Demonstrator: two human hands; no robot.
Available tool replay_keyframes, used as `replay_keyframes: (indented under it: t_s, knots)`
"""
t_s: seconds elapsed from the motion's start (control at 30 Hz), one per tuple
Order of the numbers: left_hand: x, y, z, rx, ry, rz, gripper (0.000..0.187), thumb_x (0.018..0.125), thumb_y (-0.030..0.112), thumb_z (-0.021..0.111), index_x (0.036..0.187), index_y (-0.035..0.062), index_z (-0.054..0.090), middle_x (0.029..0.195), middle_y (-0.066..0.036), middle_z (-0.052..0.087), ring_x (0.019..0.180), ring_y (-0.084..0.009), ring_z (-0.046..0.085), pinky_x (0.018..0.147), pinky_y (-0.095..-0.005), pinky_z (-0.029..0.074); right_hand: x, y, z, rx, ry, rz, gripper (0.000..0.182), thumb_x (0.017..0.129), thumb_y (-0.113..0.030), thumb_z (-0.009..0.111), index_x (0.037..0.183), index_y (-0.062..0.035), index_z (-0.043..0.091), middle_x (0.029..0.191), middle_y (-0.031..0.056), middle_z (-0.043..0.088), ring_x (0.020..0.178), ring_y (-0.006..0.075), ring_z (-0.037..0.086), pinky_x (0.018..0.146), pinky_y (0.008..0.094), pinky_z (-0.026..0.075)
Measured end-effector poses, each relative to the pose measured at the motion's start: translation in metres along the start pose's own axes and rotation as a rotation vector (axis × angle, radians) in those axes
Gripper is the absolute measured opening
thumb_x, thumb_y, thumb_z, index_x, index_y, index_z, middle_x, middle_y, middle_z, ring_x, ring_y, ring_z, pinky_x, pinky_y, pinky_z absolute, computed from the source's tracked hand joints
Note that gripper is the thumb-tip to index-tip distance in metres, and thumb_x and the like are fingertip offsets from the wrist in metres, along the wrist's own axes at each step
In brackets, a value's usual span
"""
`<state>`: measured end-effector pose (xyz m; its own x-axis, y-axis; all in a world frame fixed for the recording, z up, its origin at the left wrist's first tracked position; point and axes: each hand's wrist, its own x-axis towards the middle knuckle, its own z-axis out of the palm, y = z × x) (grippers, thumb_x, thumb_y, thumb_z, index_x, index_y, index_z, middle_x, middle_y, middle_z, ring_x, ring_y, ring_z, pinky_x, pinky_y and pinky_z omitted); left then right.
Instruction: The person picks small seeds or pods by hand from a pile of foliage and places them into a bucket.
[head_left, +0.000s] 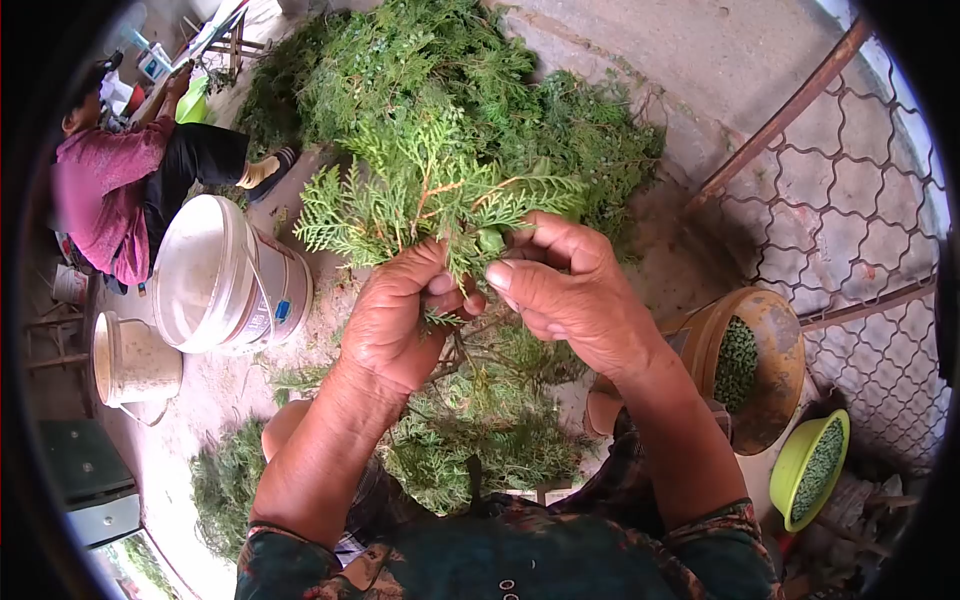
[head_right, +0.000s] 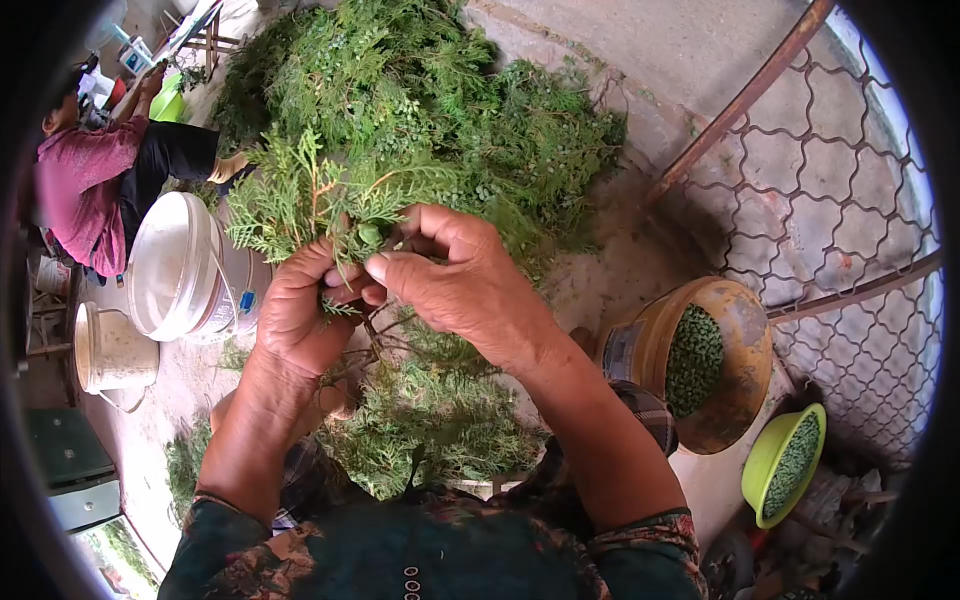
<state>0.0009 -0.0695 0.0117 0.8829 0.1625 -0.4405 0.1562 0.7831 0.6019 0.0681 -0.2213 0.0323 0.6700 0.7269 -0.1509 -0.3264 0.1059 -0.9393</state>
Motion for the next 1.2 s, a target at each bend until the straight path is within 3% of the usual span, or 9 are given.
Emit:
replay_keyframes:
  t_s: [0.23,0.33,0.43,0.57,0.7,0.83,1.0,1.13,1.2]
  knots:
    - [0.003,-0.010,-0.004,0.220,-0.080,0.176,0.013,0.085,0.020,0.062,0.081,0.0085,0.057,0.062,0.004,0.043,0.057,-0.0087,0.037,0.060,-0.0279,0.038,0.003,0.006,0.007,-0.041,0.094,-0.076,0.014,0.083,-0.004,0.051,0.091,0.0029,0.060,0.076,0.0017,0.060,0.065,0.0072,0.054,0.055,0.0211,0.043]
    - [-0.001,-0.007,0.003,0.250,-0.047,0.198,0.013,0.086,0.020,0.059,0.083,0.0078,0.058,0.064,0.003,0.046,0.058,-0.0093,0.039,0.060,-0.0283,0.039,0.004,0.008,0.005,-0.331,0.128,-0.050,0.014,0.081,-0.003,0.051,0.090,0.0033,0.059,0.074,0.0010,0.059,0.063,0.0059,0.052,0.059,0.0205,0.044]
    - [-0.003,-0.004,0.005,0.135,0.024,0.020,0.013,0.087,0.020,0.056,0.087,0.0069,0.059,0.065,0.002,0.049,0.059,-0.0101,0.041,0.060,-0.0288,0.040,0.001,0.005,0.010,-0.082,0.087,-0.085,0.011,0.082,-0.006,0.052,0.085,0.0036,0.057,0.070,0.0018,0.057,0.057,0.0059,0.051,0.052,0.0221,0.043]
    - [-0.001,0.000,-0.002,-0.040,-0.112,-0.120,0.017,0.085,0.022,0.058,0.089,0.0049,0.057,0.068,-0.002,0.055,0.058,-0.0108,0.047,0.057,-0.0267,0.040,0.001,0.009,0.003,0.089,0.033,0.033,0.013,0.082,-0.011,0.051,0.081,0.0013,0.053,0.067,0.0029,0.054,0.046,0.0043,0.040,0.041,0.0218,0.033]
    - [0.003,-0.004,-0.005,0.026,-0.023,-0.105,0.017,0.085,0.021,0.059,0.091,0.0049,0.058,0.071,-0.004,0.057,0.056,-0.0108,0.045,0.058,-0.0278,0.041,0.001,0.020,0.000,0.405,-0.012,0.115,0.019,0.084,-0.021,0.047,0.083,-0.0016,0.050,0.064,0.0040,0.050,0.041,0.0043,0.030,0.039,0.0204,0.025]
    - [-0.001,-0.004,0.001,0.064,0.046,-0.083,0.017,0.085,0.020,0.059,0.092,0.0053,0.058,0.068,-0.002,0.055,0.052,-0.0105,0.039,0.059,-0.0289,0.040,0.001,0.023,-0.001,0.509,0.024,0.068,0.024,0.085,-0.026,0.045,0.088,-0.0025,0.048,0.065,0.0036,0.048,0.041,0.0054,0.030,0.040,0.0204,0.025]
    - [-0.003,-0.004,0.008,0.107,0.085,-0.073,0.015,0.085,0.020,0.058,0.091,0.0062,0.059,0.061,0.001,0.047,0.053,-0.0107,0.038,0.059,-0.0292,0.040,0.003,0.020,0.001,0.362,0.068,0.021,0.038,0.086,-0.043,0.056,0.087,-0.0055,0.048,0.069,-0.0027,0.039,0.044,0.0030,0.030,0.040,0.0194,0.025]
    - [-0.001,-0.004,-0.001,0.071,0.006,-0.085,0.012,0.085,0.018,0.057,0.086,0.0055,0.057,0.062,0.000,0.048,0.060,-0.0142,0.046,0.059,-0.0315,0.043,0.002,0.019,0.002,0.339,0.113,0.018,0.027,0.090,-0.035,0.053,0.081,-0.0106,0.045,0.064,-0.0048,0.040,0.045,0.0039,0.032,0.042,0.0210,0.026]
    - [-0.001,-0.004,-0.003,0.022,-0.005,-0.090,0.012,0.085,0.018,0.057,0.085,0.0055,0.057,0.062,-0.001,0.048,0.060,-0.0147,0.047,0.059,-0.0317,0.043,0.001,0.021,0.002,0.271,0.060,-0.023,0.023,0.086,-0.028,0.060,0.088,-0.0089,0.048,0.066,-0.0049,0.043,0.047,0.0031,0.034,0.042,0.0199,0.027]
